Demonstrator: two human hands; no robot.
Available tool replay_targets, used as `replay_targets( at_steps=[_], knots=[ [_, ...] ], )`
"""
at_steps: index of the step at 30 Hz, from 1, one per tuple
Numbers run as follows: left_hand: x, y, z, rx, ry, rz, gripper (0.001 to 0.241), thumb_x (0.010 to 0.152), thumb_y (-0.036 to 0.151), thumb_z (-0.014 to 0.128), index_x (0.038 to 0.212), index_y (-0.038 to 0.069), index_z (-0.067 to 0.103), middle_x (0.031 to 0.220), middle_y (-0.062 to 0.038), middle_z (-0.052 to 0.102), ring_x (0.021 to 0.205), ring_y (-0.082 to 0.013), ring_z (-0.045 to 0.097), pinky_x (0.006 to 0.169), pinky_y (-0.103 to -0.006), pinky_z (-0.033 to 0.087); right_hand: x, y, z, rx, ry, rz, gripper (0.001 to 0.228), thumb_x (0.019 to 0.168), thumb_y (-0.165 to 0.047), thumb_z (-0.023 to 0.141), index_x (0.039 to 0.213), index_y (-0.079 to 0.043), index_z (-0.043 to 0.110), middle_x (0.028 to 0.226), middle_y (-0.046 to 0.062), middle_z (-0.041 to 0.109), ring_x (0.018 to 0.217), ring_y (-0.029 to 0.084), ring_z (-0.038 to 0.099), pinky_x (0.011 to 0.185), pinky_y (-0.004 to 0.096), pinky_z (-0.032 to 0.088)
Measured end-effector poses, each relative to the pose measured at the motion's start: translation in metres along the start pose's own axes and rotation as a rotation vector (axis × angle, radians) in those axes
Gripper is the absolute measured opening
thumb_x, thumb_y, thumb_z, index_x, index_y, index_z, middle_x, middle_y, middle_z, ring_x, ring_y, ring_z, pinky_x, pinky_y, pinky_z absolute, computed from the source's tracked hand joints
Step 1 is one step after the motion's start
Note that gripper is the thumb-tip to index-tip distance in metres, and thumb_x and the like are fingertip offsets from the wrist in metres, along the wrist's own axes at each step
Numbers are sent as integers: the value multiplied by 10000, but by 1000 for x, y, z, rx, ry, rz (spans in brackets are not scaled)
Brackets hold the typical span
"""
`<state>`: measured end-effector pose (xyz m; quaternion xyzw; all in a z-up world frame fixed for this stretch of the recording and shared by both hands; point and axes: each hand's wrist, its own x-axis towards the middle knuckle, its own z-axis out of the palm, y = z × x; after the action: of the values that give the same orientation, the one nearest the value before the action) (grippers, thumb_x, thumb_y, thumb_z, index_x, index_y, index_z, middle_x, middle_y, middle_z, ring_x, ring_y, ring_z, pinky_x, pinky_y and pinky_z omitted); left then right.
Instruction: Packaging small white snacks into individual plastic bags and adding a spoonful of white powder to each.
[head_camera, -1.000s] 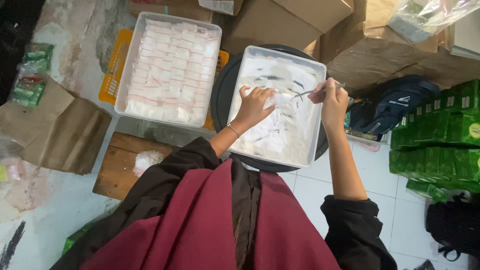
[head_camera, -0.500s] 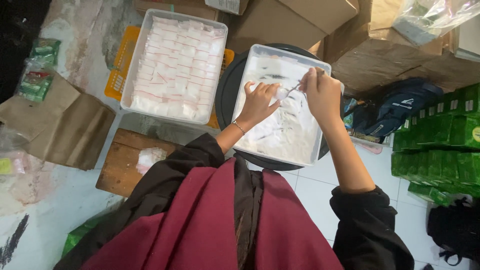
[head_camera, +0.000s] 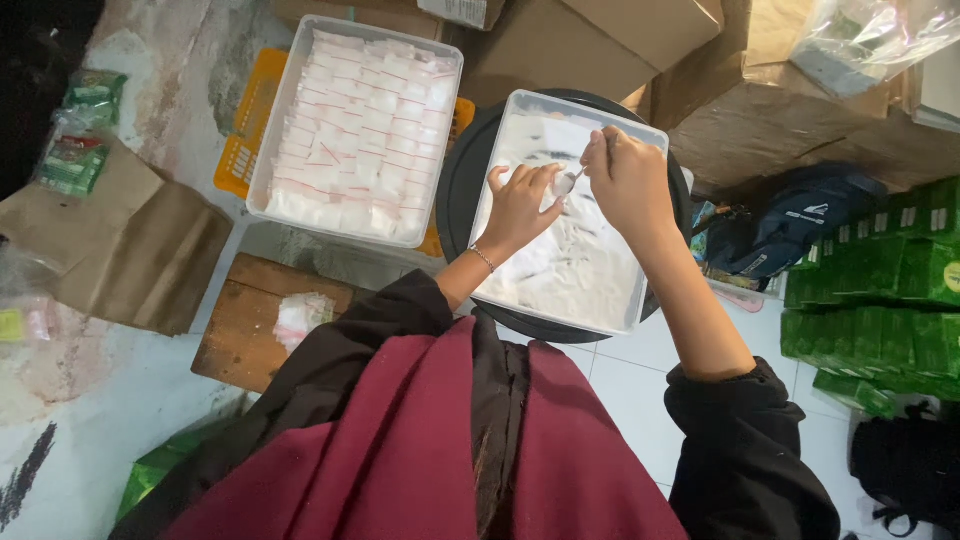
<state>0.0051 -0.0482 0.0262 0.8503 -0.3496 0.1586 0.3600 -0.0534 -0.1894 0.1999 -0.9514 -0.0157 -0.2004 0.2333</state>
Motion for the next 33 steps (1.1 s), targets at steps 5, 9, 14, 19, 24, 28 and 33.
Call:
replay_targets(
  at_steps=[5,9,14,19,24,28,33],
  knots=[
    [1,7,-6,4,45,-5,553,829,256,778,1326,139,566,1012,-19,648,1039,-171,581,1029,-553,206,4,9,8,-88,-49,-34,324,1129,-263,491,891,-126,663,644,-6,682,681,300,715,655,418,572],
    [1,8,-5,-37,44,-22,520,844,233,770,1310,114,572,1000,-39,653,1016,-182,580,1030,-555,195,12,3,11,-180,-71,-48,337,1116,-256,472,949,-66,695,617,60,671,668,361,721,632,450,587],
    [0,9,-7,-18,45,-57,494,858,259,760,1304,149,578,1022,-26,670,1025,-170,592,1038,-544,198,15,-1,17,-246,-76,-83,299,1068,-261,518,928,-68,700,644,129,673,671,412,720,628,503,580],
    [-2,6,-6,-52,45,-96,486,852,234,761,1296,148,585,1008,-23,674,1018,-173,597,1039,-547,204,15,-9,6,-180,-56,-68,301,1082,-238,515,926,-55,696,656,132,679,688,418,719,645,505,576],
    [-4,3,-5,-90,46,-142,476,844,203,763,1286,147,594,990,-19,679,1009,-177,603,1039,-551,211,11,-20,-15,-92,-28,-48,305,1101,-208,511,925,-38,692,672,136,687,710,425,718,667,507,571],
    [-6,-2,-4,-128,44,-185,469,836,172,764,1276,145,604,972,-15,684,1000,-181,609,1039,-555,219,5,-22,-29,-2,3,-24,311,1119,-179,506,923,-20,687,687,139,695,733,432,717,688,508,567],
    [-8,-13,-5,-141,50,-252,488,798,189,777,1253,178,603,915,6,670,976,-183,609,1030,-541,235,-36,28,-20,438,136,186,377,1171,-142,422,960,20,689,827,155,707,736,251,713,618,343,594]
  ],
)
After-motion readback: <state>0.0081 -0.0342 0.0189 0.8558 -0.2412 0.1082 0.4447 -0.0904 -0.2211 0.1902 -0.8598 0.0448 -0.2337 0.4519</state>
